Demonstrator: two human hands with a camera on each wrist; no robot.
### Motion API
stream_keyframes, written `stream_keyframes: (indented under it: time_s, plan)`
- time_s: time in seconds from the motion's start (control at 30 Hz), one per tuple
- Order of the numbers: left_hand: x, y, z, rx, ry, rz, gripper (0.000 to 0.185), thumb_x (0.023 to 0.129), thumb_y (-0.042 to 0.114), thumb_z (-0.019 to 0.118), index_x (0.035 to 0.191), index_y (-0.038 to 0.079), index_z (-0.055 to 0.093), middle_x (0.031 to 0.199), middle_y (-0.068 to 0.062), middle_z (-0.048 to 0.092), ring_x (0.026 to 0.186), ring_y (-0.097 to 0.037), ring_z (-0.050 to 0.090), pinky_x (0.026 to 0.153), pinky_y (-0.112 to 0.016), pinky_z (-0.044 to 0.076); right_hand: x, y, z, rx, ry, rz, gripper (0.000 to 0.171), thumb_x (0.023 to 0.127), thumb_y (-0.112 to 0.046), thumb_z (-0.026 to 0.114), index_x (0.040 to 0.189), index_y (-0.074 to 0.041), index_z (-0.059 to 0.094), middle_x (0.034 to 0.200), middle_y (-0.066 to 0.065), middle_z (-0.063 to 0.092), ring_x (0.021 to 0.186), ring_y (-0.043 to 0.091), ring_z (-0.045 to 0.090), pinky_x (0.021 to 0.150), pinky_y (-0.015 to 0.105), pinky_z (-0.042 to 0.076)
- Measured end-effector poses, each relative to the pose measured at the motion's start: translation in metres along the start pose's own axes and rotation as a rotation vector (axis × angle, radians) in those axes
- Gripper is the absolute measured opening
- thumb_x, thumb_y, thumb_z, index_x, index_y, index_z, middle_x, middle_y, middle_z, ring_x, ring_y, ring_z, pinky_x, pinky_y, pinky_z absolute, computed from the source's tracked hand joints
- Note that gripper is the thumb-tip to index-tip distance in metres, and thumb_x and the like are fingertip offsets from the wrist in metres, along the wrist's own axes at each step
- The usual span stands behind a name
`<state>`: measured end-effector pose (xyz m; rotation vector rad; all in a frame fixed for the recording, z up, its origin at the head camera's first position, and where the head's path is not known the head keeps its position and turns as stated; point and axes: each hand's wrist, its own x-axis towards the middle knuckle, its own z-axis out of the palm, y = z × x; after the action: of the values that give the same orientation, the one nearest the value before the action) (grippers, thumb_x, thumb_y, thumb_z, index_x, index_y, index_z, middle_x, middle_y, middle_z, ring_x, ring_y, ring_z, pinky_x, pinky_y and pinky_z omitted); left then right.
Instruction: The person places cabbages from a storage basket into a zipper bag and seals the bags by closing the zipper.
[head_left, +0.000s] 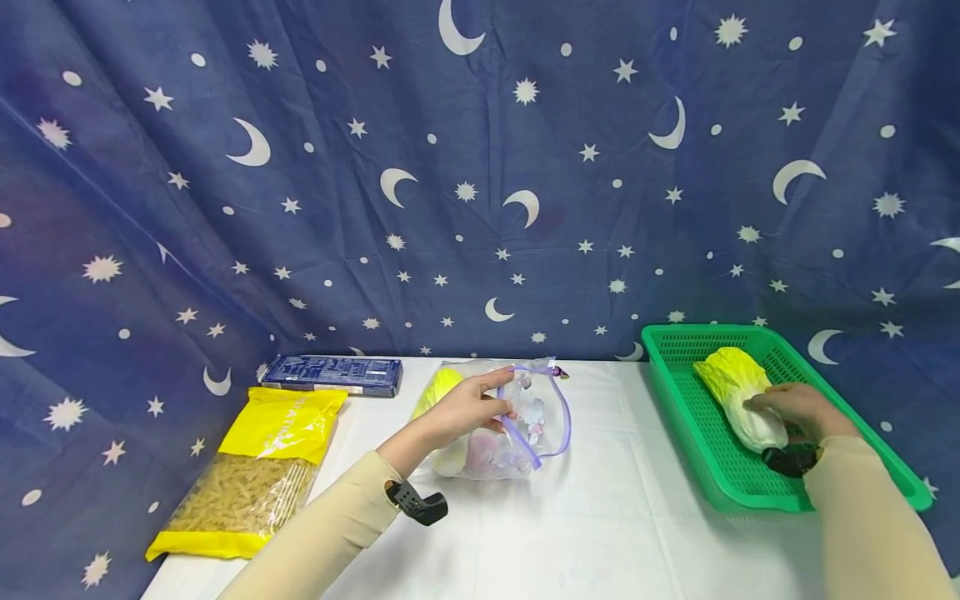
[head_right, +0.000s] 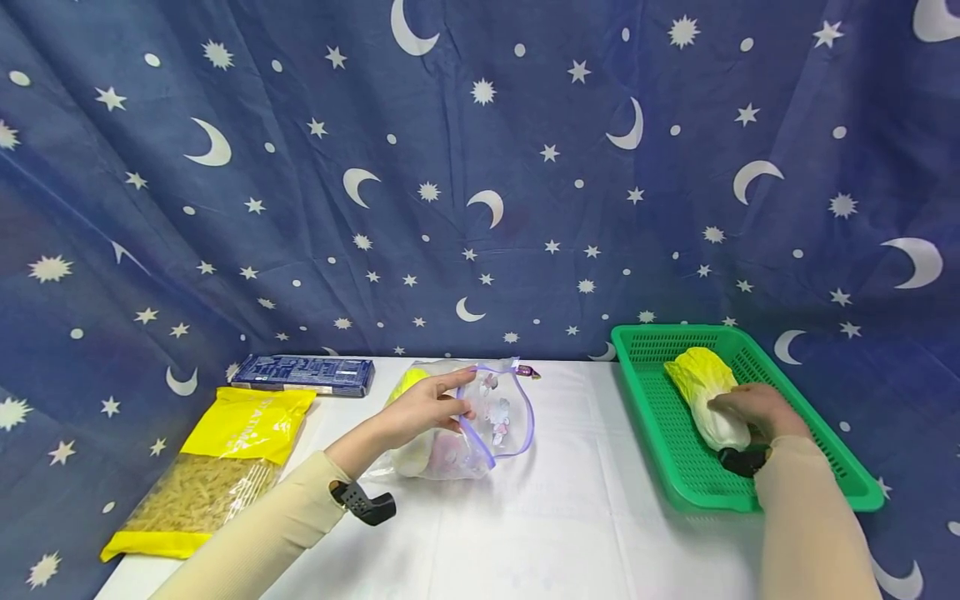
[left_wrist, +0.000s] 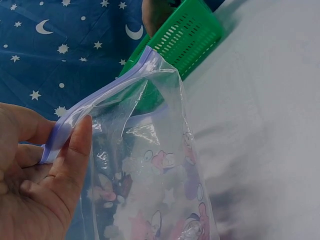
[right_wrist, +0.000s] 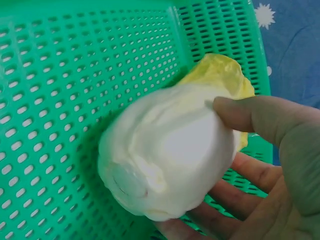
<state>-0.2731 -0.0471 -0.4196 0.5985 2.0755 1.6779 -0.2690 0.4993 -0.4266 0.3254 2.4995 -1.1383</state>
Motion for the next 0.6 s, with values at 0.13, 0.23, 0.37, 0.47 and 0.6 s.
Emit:
stream_keyframes:
  time_s: [0.13,0.23,0.37,0.47,0.6]
  plan:
    - [0.000,-0.001,0.000,-0.008,0.005,-0.001,0.065,0.097,0.001,0.061,0.157,-0.001,0.036,0.162,-0.013,0.036,0.094,-0.023,0.067,0.080,-0.032,0.062,-0.001,-0.006,0.001,0.029,-0.061,-0.008,0.094,0.101,-0.046,0.060,0.153,0.017,0.014,0.152,0.042,0.020,0.125,0.058,0.043,0.085,0.048,0.058]
    - [0.000,-0.001,0.000,-0.008,0.005,-0.003,0.064,0.097,0.001,0.061,0.157,-0.001,0.036,0.163,-0.013,0.035,0.091,-0.019,0.067,0.080,-0.032,0.062,-0.002,-0.009,0.003,0.039,-0.116,0.004,0.098,0.100,-0.046,0.063,0.157,0.013,0.008,0.154,0.041,0.015,0.129,0.058,0.040,0.087,0.048,0.057]
    - [-0.001,0.001,-0.001,0.004,0.000,-0.004,0.064,0.097,0.003,0.062,0.156,-0.001,0.037,0.166,-0.009,0.031,0.091,-0.017,0.066,0.081,-0.032,0.062,0.000,-0.009,0.006,0.048,-0.201,0.022,0.099,0.100,-0.042,0.064,0.159,0.007,0.002,0.153,0.043,0.012,0.131,0.059,0.036,0.090,0.051,0.054]
    - [-0.001,0.001,-0.001,0.007,0.000,-0.004,0.065,0.097,0.004,0.062,0.157,-0.001,0.036,0.166,-0.009,0.029,0.091,-0.017,0.066,0.081,-0.031,0.062,0.001,-0.009,0.009,0.063,-0.239,0.036,0.099,0.100,-0.040,0.065,0.160,0.004,0.001,0.153,0.045,0.010,0.132,0.061,0.033,0.092,0.052,0.052]
    - [-0.001,0.002,-0.001,0.007,-0.002,-0.004,0.065,0.097,0.003,0.061,0.157,-0.002,0.036,0.166,-0.009,0.029,0.091,-0.017,0.066,0.081,-0.031,0.061,0.001,-0.007,0.012,0.077,-0.251,0.048,0.099,0.099,-0.040,0.066,0.161,0.003,0.000,0.154,0.045,0.007,0.134,0.061,0.030,0.095,0.055,0.051]
